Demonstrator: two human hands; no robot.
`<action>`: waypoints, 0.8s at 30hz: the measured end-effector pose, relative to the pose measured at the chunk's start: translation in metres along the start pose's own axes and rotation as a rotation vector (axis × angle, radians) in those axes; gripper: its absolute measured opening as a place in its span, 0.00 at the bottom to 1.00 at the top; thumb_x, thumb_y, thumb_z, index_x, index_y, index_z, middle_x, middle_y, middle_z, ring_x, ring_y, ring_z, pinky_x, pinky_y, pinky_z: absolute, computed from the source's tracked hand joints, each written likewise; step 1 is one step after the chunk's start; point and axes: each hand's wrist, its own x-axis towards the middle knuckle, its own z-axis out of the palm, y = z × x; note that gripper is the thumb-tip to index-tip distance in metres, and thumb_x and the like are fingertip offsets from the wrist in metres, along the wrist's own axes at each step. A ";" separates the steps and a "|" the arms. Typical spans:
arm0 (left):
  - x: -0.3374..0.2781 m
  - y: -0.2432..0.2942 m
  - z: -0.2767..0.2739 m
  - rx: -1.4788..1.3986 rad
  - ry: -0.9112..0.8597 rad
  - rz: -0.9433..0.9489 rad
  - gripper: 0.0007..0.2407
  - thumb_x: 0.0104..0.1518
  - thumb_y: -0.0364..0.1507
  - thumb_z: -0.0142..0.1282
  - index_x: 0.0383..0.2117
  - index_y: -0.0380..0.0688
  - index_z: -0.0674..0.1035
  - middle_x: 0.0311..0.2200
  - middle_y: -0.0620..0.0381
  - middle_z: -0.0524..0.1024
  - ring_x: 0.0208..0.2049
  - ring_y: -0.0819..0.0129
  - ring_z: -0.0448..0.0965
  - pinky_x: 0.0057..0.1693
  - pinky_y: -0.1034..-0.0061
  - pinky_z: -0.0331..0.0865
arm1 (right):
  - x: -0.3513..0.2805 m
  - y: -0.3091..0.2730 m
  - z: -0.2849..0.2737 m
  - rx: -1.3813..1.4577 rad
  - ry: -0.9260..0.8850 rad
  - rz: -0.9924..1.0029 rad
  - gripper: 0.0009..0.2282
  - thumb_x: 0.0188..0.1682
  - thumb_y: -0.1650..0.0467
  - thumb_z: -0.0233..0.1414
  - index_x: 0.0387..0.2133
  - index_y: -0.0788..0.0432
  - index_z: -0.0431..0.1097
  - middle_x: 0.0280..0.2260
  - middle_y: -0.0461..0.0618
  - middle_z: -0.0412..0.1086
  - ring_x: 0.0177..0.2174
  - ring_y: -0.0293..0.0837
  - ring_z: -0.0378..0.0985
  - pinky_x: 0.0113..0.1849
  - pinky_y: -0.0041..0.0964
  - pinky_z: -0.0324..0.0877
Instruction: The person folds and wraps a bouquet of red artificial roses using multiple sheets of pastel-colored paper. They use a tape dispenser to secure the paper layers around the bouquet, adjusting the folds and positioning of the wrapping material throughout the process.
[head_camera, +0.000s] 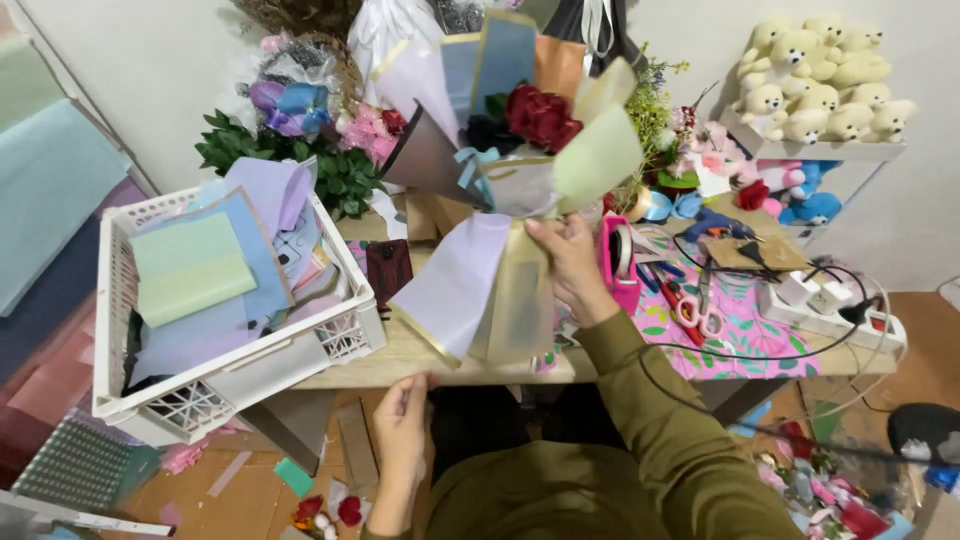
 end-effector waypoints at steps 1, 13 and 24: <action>0.000 -0.005 -0.005 0.002 0.005 0.005 0.08 0.61 0.27 0.55 0.37 0.36 0.85 0.37 0.50 0.86 0.41 0.67 0.83 0.54 0.76 0.74 | 0.012 0.015 0.004 0.005 -0.006 0.002 0.22 0.38 0.77 0.65 0.45 0.61 0.64 0.34 0.53 0.73 0.34 0.45 0.79 0.38 0.37 0.79; -0.001 0.002 -0.011 0.114 0.067 0.109 0.07 0.57 0.28 0.59 0.29 0.41 0.88 0.31 0.57 0.89 0.36 0.73 0.86 0.47 0.79 0.77 | 0.094 0.106 -0.001 -0.381 -0.049 0.222 0.11 0.45 0.64 0.62 0.35 0.56 0.73 0.34 0.48 0.77 0.33 0.37 0.78 0.37 0.32 0.75; 0.111 0.131 -0.085 0.894 0.310 0.851 0.05 0.57 0.28 0.62 0.37 0.47 0.85 0.35 0.55 0.85 0.39 0.55 0.83 0.50 0.63 0.70 | 0.100 0.130 -0.057 -0.361 -0.189 0.289 0.18 0.58 0.66 0.52 0.60 0.54 0.63 0.43 0.52 0.73 0.37 0.48 0.79 0.38 0.48 0.78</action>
